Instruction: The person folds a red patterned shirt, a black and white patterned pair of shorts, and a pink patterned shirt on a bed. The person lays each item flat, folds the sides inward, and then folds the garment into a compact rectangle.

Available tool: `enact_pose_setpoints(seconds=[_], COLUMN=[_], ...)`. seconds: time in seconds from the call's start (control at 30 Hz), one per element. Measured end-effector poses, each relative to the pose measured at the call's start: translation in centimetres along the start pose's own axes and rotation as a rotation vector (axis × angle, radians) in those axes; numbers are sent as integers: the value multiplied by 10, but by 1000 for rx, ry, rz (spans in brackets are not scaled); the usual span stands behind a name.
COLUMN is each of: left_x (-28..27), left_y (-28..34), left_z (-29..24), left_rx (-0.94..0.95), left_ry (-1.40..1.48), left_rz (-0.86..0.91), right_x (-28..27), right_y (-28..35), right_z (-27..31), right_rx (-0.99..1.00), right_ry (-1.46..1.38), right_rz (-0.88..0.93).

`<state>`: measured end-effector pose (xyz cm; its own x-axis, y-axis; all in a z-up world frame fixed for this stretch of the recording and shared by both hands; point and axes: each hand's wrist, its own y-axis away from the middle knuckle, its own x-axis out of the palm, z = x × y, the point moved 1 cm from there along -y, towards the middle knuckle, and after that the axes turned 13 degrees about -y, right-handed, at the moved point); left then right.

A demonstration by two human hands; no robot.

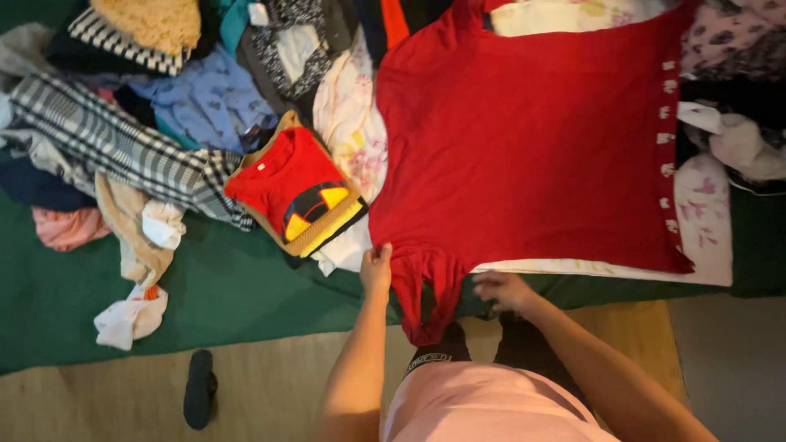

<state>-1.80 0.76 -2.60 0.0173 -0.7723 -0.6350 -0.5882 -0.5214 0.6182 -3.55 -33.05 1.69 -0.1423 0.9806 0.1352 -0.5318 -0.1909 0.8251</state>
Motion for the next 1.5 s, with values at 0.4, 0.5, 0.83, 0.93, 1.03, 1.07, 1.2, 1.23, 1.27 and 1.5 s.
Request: enact_pose_setpoints(seconds=[0.4, 0.5, 0.83, 0.93, 1.03, 1.07, 1.2, 1.23, 1.27, 1.5], left_x=[6, 56, 96, 103, 101, 101, 84, 87, 91, 4], left_y=[153, 158, 163, 154, 151, 147, 144, 130, 116, 127], left_z=[-111, -121, -116, -80, -48, -34, -3, 24, 50, 10], left_rx=[692, 726, 435, 291, 204, 198, 81, 79, 105, 41], left_ry=[-675, -844, -1171, -1126, -1125, -1135, -1139, -1138, -1018, 776], left_rz=[-529, -229, 62, 0, -87, -117, -73, -77, -149, -35], right_x=[-280, -289, -406, -394, -388, -394, -424, -435, -449, -466], right_y=[-26, 12, 18, 36, 38, 32, 6, -4, -15, -29], right_z=[-41, -3, -42, -30, -19, -24, -54, -65, -75, -60], right_rx=[-260, -286, -83, -91, 12, 35, -49, -52, -39, -87], right_ry=[127, 562, 794, 693, 627, 608, 447, 446, 504, -1173], right_rz=[-839, -954, -743, -764, -803, -823, -956, -954, -970, -560])
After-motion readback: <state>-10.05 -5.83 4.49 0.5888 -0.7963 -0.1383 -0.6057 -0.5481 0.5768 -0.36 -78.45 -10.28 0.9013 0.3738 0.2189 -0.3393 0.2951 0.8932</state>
